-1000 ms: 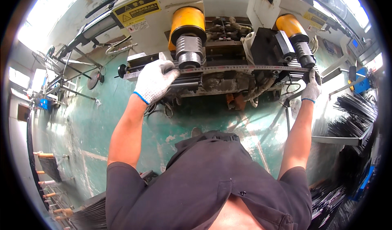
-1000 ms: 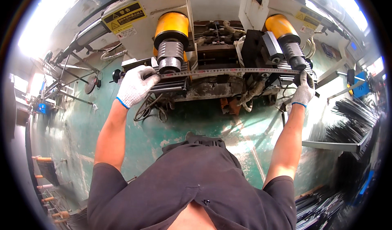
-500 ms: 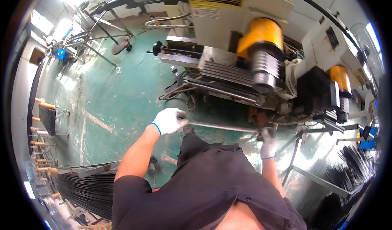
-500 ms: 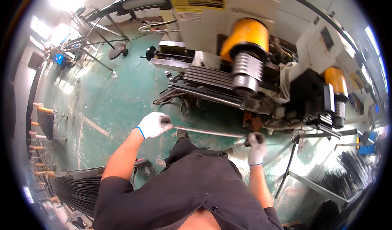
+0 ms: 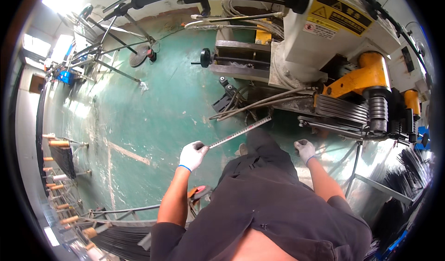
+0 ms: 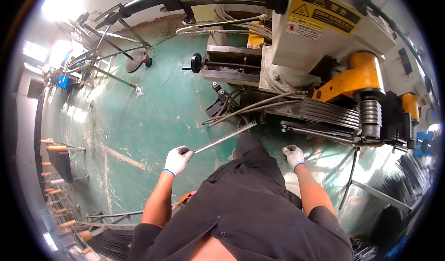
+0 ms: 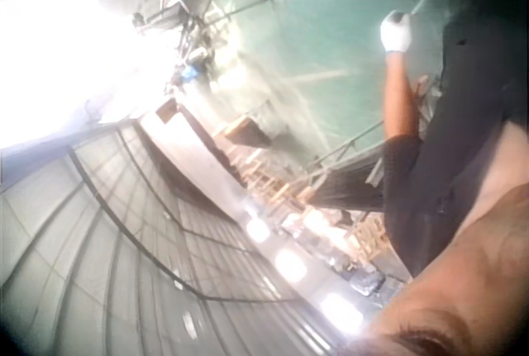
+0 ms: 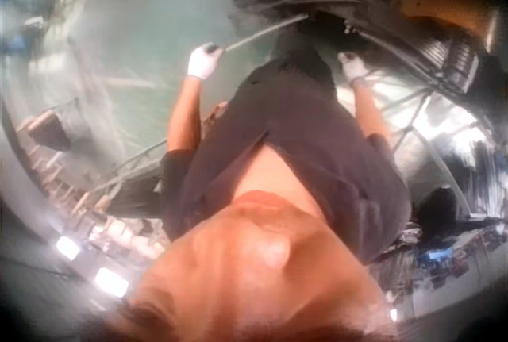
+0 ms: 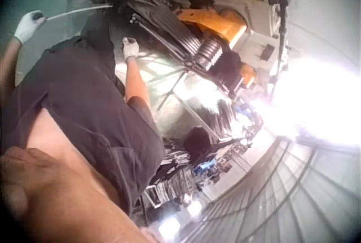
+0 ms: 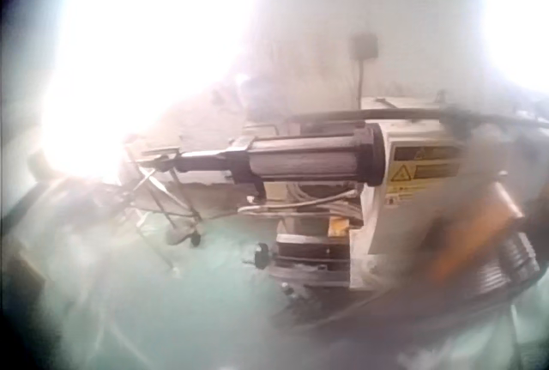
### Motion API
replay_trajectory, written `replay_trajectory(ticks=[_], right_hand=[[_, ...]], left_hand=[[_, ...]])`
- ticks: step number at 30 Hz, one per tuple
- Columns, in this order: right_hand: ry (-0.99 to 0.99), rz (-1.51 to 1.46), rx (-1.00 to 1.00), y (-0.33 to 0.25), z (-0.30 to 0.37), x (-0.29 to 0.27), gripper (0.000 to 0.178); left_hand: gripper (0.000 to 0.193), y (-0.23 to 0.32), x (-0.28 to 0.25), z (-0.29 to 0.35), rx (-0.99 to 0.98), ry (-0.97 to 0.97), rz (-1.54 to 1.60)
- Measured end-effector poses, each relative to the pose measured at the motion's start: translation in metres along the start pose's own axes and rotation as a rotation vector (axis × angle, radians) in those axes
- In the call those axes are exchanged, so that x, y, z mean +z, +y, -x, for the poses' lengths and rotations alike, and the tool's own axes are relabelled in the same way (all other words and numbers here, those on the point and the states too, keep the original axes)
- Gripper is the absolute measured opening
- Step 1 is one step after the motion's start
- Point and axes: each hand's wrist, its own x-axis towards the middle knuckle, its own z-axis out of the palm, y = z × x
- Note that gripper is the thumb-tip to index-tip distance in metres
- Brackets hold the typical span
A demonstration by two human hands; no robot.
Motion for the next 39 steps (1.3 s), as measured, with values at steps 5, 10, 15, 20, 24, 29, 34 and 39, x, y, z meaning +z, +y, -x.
replay_trajectory(ticks=[5,10,15,20,24,29,34,39], right_hand=[[-0.129,0.079,0.071,-0.028,-0.027,0.092,0.02],[-0.155,0.12,-0.047,-0.089,-0.086,0.198,0.02],[-0.058,0.296,-0.258,-0.181,-0.131,0.312,0.033],[-0.089,0.141,-0.275,-0.264,-0.13,0.389,0.038],[-0.092,-0.179,-0.183,-0.288,-0.137,0.458,0.038],[-0.017,-0.496,-0.033,-0.311,-0.151,0.546,0.034],[0.229,-0.571,0.1,-0.334,-0.214,0.647,0.047],[0.298,-0.83,0.251,-0.372,-0.294,0.71,0.097]], left_hand=[[0.029,-0.025,-0.054,-0.061,-0.052,0.046,0.284],[0.031,-0.011,-0.114,-0.137,0.041,0.003,0.184],[0.027,-0.015,-0.18,-0.229,0.091,-0.062,0.181],[0.029,0.006,-0.227,-0.332,0.136,-0.054,0.23],[0.032,0.014,-0.234,-0.41,0.114,-0.125,0.197],[0.032,0.069,-0.217,-0.505,0.307,-0.165,0.008],[0.034,0.109,-0.161,-0.62,0.577,-0.298,-0.036],[0.028,0.105,-0.097,-0.728,0.816,-0.281,-0.178]])
